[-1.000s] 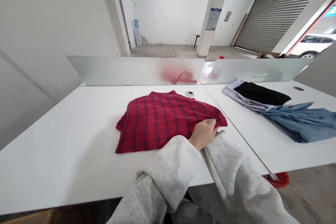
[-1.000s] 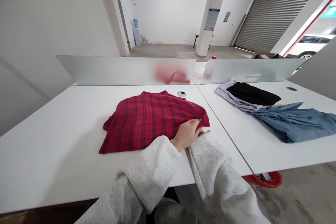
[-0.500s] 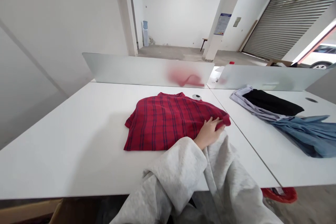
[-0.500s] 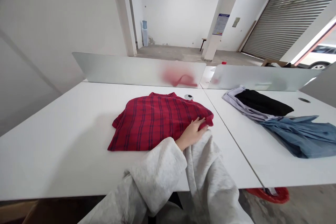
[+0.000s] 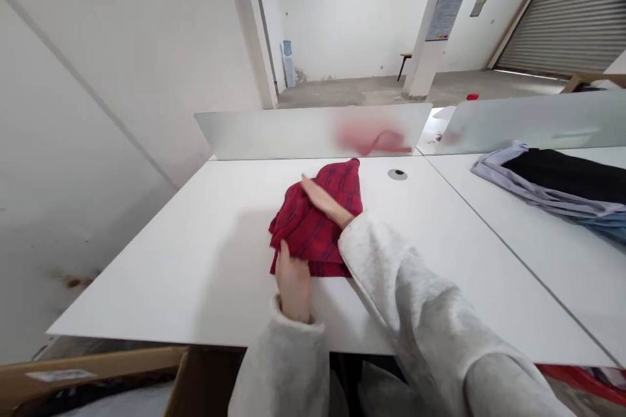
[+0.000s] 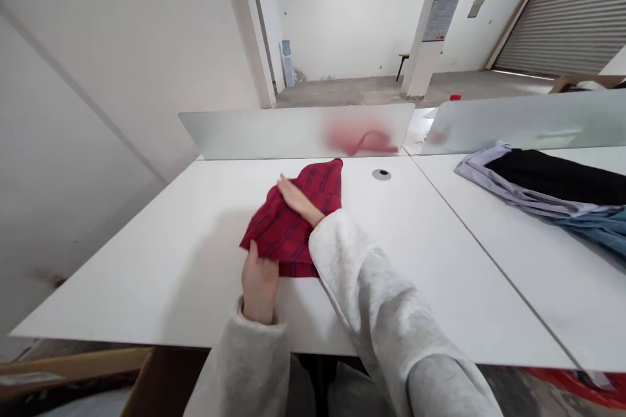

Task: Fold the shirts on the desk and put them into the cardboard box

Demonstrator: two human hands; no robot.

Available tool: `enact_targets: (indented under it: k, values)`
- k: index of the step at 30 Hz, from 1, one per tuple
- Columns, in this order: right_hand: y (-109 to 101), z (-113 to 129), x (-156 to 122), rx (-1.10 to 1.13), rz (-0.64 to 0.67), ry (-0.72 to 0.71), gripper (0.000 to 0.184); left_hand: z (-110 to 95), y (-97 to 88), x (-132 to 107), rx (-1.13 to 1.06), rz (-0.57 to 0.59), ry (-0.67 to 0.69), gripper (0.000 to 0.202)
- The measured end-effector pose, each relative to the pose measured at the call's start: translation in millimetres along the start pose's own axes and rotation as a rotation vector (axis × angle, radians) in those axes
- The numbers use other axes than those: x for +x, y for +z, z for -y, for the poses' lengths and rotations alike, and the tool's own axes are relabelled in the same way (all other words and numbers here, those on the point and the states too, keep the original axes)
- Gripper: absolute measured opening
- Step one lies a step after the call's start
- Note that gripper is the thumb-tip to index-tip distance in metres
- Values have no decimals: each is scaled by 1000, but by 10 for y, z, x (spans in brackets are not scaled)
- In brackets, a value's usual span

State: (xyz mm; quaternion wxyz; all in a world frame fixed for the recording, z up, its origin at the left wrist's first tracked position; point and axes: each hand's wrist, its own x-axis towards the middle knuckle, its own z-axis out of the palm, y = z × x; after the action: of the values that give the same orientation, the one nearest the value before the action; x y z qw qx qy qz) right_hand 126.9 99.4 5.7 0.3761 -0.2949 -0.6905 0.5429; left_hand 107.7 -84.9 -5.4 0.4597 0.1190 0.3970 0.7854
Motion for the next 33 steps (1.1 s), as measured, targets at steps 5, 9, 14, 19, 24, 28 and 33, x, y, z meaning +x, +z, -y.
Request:
enact_targets:
  k: [5, 9, 14, 19, 24, 28, 33]
  values:
    - [365, -368, -142, -456, 306, -8, 64, 62, -417, 5, -209, -190, -175, 40]
    - [296, -389, -198, -857, 463, -115, 66, 102, -410, 10, -232, -180, -137, 31]
    - [145, -261, -143, -711, 485, -76, 69, 92, -404, 25, -288, -181, -142, 41]
    - [-313, -173, -230, -620, 369, -144, 72, 41, -477, -8, -186, -182, -134, 32]
    - [-770, -224, -673, -533, 133, -230, 65, -388, -572, 32, 253, -271, 304, 43]
    - [-832, -398, -1094, -446, -44, -161, 73, -590, -556, 224, 926, -30, 422, 32]
    - [-767, -556, -1328, -469, -6, -87, 91, -384, -548, 446, 1348, 47, 365, 18]
